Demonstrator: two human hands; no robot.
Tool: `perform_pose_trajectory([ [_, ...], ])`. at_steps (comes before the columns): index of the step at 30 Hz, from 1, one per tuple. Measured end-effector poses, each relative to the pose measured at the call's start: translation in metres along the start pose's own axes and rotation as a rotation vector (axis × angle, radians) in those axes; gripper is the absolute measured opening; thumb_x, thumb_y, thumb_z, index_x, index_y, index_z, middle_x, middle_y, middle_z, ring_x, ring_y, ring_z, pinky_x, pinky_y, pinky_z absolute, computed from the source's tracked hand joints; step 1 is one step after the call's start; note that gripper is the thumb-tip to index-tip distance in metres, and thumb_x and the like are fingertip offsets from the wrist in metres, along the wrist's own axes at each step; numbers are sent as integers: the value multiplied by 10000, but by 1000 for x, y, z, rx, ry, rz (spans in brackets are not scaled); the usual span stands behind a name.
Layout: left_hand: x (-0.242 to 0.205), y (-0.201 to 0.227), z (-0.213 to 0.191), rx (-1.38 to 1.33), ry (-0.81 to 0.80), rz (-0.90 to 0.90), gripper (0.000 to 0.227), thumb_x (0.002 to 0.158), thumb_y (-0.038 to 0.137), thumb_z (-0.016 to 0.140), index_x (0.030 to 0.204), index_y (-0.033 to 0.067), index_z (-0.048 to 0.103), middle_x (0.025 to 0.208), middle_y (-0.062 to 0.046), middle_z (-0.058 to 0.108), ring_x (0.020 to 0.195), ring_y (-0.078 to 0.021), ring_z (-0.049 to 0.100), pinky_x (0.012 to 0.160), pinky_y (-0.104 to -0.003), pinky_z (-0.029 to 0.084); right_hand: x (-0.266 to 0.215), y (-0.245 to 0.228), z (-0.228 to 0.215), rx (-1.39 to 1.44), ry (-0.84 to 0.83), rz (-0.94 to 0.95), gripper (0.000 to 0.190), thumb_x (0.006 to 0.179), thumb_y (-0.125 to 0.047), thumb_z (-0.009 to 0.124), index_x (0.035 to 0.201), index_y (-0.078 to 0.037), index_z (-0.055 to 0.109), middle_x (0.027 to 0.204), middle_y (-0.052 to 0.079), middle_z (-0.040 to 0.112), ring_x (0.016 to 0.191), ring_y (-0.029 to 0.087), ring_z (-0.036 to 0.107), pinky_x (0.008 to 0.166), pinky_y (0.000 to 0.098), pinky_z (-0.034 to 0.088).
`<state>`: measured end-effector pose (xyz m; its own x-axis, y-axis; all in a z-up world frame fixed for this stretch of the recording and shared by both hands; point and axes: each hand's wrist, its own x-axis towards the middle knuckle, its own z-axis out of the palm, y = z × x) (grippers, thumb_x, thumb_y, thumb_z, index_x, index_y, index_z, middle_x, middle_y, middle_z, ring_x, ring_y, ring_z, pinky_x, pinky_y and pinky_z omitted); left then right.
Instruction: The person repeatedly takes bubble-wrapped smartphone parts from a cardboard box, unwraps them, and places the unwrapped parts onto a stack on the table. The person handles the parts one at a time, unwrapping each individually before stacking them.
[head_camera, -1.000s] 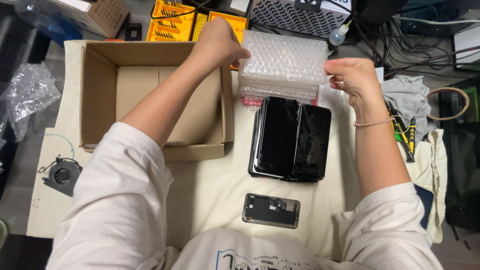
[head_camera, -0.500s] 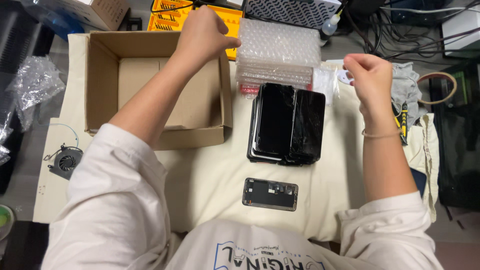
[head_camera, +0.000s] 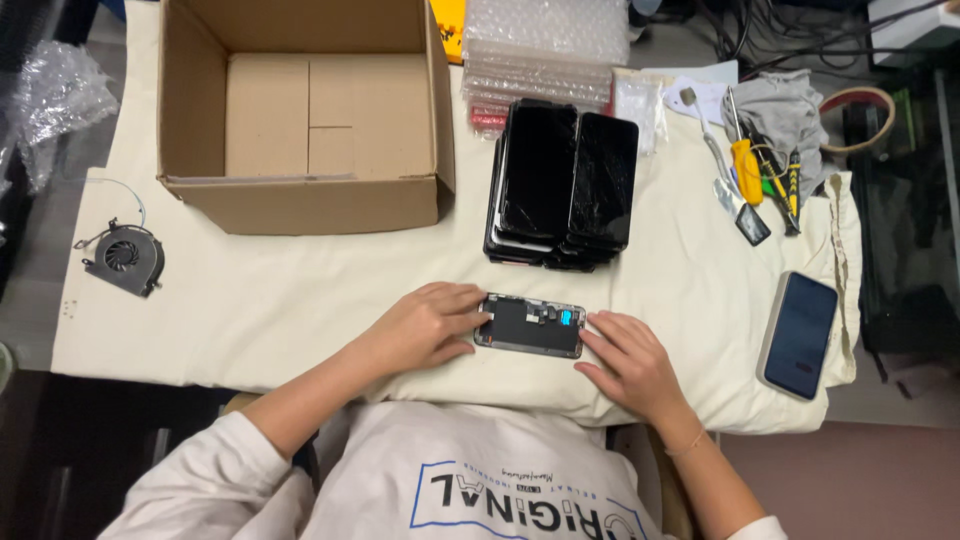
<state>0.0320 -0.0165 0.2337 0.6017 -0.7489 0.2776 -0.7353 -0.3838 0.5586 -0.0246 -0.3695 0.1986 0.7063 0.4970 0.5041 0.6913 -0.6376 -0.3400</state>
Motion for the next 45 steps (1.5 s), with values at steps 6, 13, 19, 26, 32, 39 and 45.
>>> perform_pose_trajectory([
  [6, -11, -27, 50, -37, 35, -110, 603, 866, 569, 717, 1258, 111, 712, 1338, -182, 671, 1317, -333, 585, 1153, -475, 394, -9, 3, 6, -40, -11, 28, 281, 902, -271, 744, 1132, -112, 756, 1234, 122, 732, 1159, 316, 679, 1064, 474, 492],
  [13, -13, -17, 40, 18, 66, -75, 594, 838, 524, 776, 1249, 100, 712, 1277, -160, 708, 1251, -301, 640, 1130, -454, 429, -11, -1, 7, -43, 5, -40, 263, 892, -238, 754, 1109, -90, 755, 1211, 133, 737, 1121, 321, 689, 1039, 474, 513],
  [19, -4, -12, 25, -152, 60, -216, 490, 906, 469, 731, 1185, 67, 743, 1197, -169, 745, 1197, -307, 680, 1126, -463, 427, 2, 13, 6, 218, -30, 209, 208, 899, -242, 759, 1063, -114, 771, 1105, 72, 772, 1078, 285, 711, 1020, 476, 520],
  [26, 4, -11, 23, -189, 210, -371, 301, 971, 351, 687, 1133, 110, 767, 1004, -106, 790, 957, -282, 752, 921, -404, 566, 11, 17, 16, 361, 26, 508, 201, 890, -146, 795, 1083, -92, 776, 1018, 66, 777, 1056, 274, 712, 998, 434, 525],
  [32, 6, -8, 24, -37, 332, -237, 107, 920, 169, 754, 1020, 168, 792, 891, -38, 800, 825, -203, 770, 787, -310, 611, 4, 25, 35, 271, 92, 574, 99, 908, -76, 798, 990, -130, 787, 924, 20, 776, 1006, 237, 717, 988, 397, 523],
  [39, -1, -4, 27, 152, 488, -50, 118, 878, 102, 779, 985, 150, 795, 855, -38, 798, 768, -183, 763, 733, -299, 622, 18, 4, 17, 254, 232, 451, 186, 877, 98, 730, 952, -66, 774, 945, 90, 763, 1014, 320, 701, 980, 476, 529],
  [45, -1, -1, 38, 175, 682, 19, 79, 919, 130, 742, 969, 175, 785, 845, 23, 788, 717, -153, 743, 694, -284, 616, 43, -8, -22, 259, 349, 214, 168, 903, 98, 734, 980, -49, 759, 997, 111, 732, 1043, 336, 688, 1054, 500, 513],
])
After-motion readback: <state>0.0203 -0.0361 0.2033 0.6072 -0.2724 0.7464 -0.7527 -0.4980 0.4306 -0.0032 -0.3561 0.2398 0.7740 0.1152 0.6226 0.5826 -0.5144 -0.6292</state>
